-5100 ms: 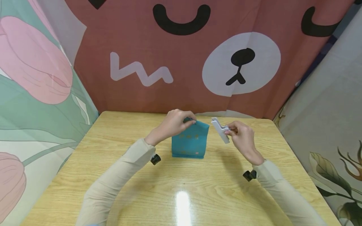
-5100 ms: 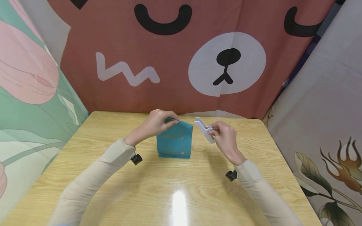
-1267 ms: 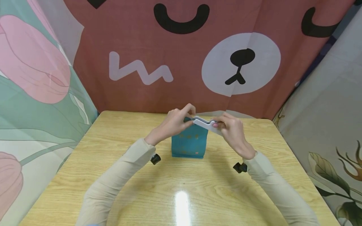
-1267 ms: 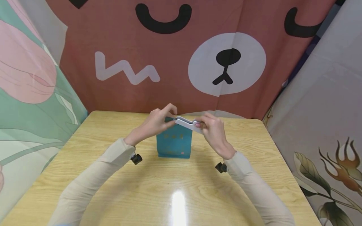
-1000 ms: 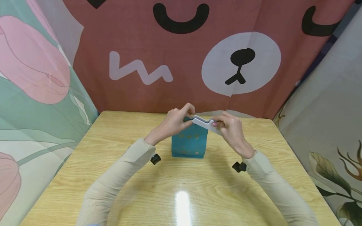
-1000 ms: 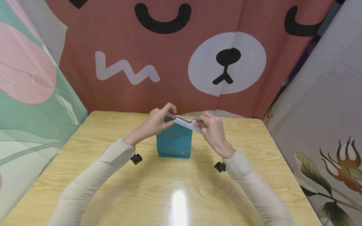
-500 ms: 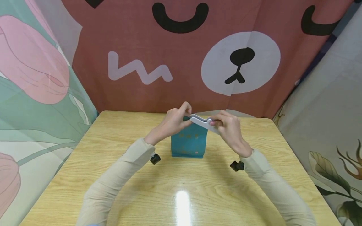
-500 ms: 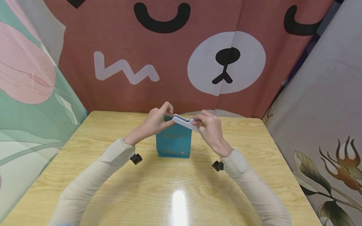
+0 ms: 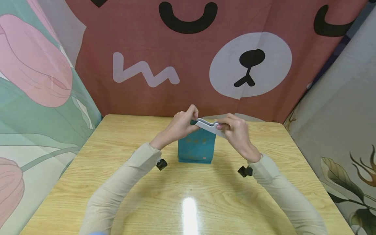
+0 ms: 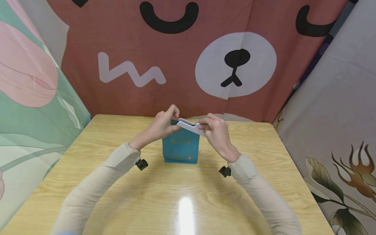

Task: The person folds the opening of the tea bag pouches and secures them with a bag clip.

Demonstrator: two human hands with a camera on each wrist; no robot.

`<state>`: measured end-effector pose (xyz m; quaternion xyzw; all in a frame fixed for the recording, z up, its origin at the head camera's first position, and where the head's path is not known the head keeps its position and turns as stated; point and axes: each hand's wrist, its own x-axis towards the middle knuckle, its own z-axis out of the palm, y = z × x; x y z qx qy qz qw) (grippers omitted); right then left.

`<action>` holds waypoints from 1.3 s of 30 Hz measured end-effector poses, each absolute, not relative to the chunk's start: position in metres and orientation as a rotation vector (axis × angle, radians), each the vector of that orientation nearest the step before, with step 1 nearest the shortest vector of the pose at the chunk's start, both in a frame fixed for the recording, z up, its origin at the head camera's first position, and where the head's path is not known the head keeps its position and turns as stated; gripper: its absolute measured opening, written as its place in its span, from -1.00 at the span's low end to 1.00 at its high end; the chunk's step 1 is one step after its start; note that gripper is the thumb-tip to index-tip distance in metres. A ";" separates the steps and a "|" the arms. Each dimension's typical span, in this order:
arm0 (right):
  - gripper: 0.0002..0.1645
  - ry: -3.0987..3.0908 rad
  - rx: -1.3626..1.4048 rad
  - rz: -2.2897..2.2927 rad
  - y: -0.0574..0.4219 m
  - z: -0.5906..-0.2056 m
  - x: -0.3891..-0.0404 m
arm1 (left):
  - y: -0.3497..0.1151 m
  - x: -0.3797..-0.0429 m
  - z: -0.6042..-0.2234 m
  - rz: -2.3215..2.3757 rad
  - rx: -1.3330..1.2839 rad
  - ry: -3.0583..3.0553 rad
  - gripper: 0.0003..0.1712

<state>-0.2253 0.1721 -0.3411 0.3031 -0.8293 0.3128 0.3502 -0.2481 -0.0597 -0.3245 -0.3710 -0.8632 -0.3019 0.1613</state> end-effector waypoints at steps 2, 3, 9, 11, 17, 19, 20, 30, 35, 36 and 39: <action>-0.93 -2.155 0.787 0.808 0.172 -0.340 -0.226 | -0.060 -0.248 -0.325 -0.857 -1.057 -2.469 -0.57; -0.93 -2.159 0.786 0.807 0.172 -0.340 -0.226 | -0.060 -0.248 -0.325 -0.853 -1.056 -2.469 -0.57; -0.91 -2.184 0.790 0.806 0.170 -0.338 -0.225 | -0.061 -0.248 -0.323 -0.805 -1.078 -2.479 -0.55; -0.90 -2.186 0.790 0.808 0.170 -0.337 -0.224 | -0.062 -0.248 -0.322 -0.798 -1.092 -2.483 -0.55; -0.87 -2.157 0.790 0.790 0.168 -0.339 -0.223 | -0.061 -0.247 -0.320 -0.792 -1.104 -2.506 -0.56; -0.86 -2.143 0.790 0.780 0.168 -0.340 -0.223 | -0.061 -0.247 -0.320 -0.784 -1.096 -2.512 -0.56; -0.87 -2.136 0.791 0.778 0.168 -0.340 -0.223 | -0.061 -0.247 -0.320 -0.783 -1.093 -2.512 -0.56; -0.90 -2.148 0.785 0.767 0.167 -0.342 -0.224 | -0.061 -0.248 -0.320 -0.803 -1.113 -2.498 -0.54; -0.91 -2.189 0.777 0.775 0.168 -0.342 -0.224 | -0.062 -0.248 -0.319 -0.825 -1.132 -2.507 -0.56; -0.91 -2.196 0.776 0.774 0.168 -0.342 -0.223 | -0.062 -0.248 -0.319 -0.824 -1.137 -2.509 -0.56; -0.89 -2.210 0.771 0.771 0.169 -0.342 -0.223 | -0.063 -0.248 -0.318 -0.816 -1.145 -2.508 -0.58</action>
